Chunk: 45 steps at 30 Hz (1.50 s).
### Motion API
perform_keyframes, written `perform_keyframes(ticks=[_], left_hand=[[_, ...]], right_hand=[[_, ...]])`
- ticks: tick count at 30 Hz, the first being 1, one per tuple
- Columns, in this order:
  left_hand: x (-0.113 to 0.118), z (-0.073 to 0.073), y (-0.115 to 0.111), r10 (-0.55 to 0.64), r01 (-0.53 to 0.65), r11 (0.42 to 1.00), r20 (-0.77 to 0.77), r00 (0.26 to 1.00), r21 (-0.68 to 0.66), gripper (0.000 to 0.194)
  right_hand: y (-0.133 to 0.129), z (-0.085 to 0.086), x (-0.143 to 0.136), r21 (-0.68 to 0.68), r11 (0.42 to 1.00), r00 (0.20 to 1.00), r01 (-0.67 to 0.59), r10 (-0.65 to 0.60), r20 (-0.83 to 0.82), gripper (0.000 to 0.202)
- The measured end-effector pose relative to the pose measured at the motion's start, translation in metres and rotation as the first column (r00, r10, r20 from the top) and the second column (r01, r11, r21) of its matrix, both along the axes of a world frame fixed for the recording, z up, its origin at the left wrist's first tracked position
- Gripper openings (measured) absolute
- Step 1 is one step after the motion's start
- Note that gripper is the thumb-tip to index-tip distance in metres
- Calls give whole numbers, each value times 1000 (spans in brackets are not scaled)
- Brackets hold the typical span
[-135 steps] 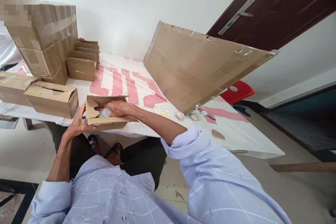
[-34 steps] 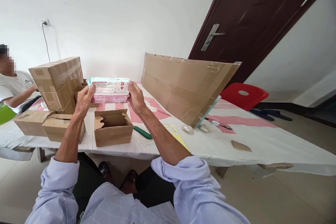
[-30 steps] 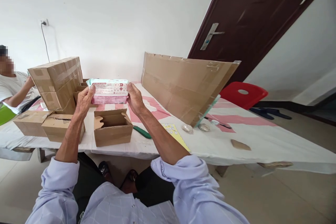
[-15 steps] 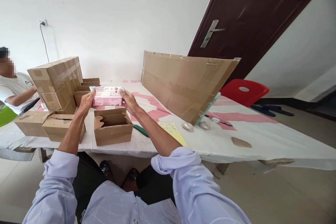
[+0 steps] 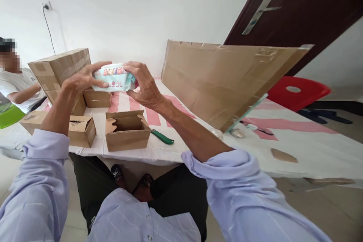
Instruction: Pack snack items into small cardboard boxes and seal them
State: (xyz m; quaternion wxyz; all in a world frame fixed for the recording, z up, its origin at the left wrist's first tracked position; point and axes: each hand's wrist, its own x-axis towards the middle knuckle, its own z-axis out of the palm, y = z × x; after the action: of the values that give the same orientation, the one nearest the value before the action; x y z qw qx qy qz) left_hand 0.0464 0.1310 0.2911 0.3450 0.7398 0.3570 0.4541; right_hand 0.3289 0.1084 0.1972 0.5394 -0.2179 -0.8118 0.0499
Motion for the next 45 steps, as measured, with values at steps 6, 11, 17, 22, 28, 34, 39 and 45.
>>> perform_keyframes(ticks=[6,11,17,22,28,34,39,45], left_hand=[[7,32,-1,-164,214,969,-332,929,121,55],[-10,-4,28,-55,187,950,-456,889,250,90],[-55,-74,107,239,13,940,-689,684,340,96],[-70,-137,144,265,-138,964,-823,503,227,87],[-67,-178,171,234,-219,964,-867,441,148,81],[-57,-199,182,335,-302,930,-820,465,209,97],[-47,-182,173,406,-327,907,-752,519,263,89],[-17,-116,66,371,-152,831,-331,867,534,40]], right_hand=[[11,1,-2,130,989,997,65,-70,34,67],[21,-24,10,-33,980,977,195,-191,98,87],[21,-69,47,-652,667,873,361,4,487,91],[12,-92,54,-793,573,905,207,196,378,44],[-5,-101,47,-735,626,920,260,70,385,20],[-12,-104,45,-673,660,897,333,-2,442,24],[-12,-109,50,-643,682,897,349,-45,439,24],[-1,-111,61,-668,619,885,413,-98,455,27]])
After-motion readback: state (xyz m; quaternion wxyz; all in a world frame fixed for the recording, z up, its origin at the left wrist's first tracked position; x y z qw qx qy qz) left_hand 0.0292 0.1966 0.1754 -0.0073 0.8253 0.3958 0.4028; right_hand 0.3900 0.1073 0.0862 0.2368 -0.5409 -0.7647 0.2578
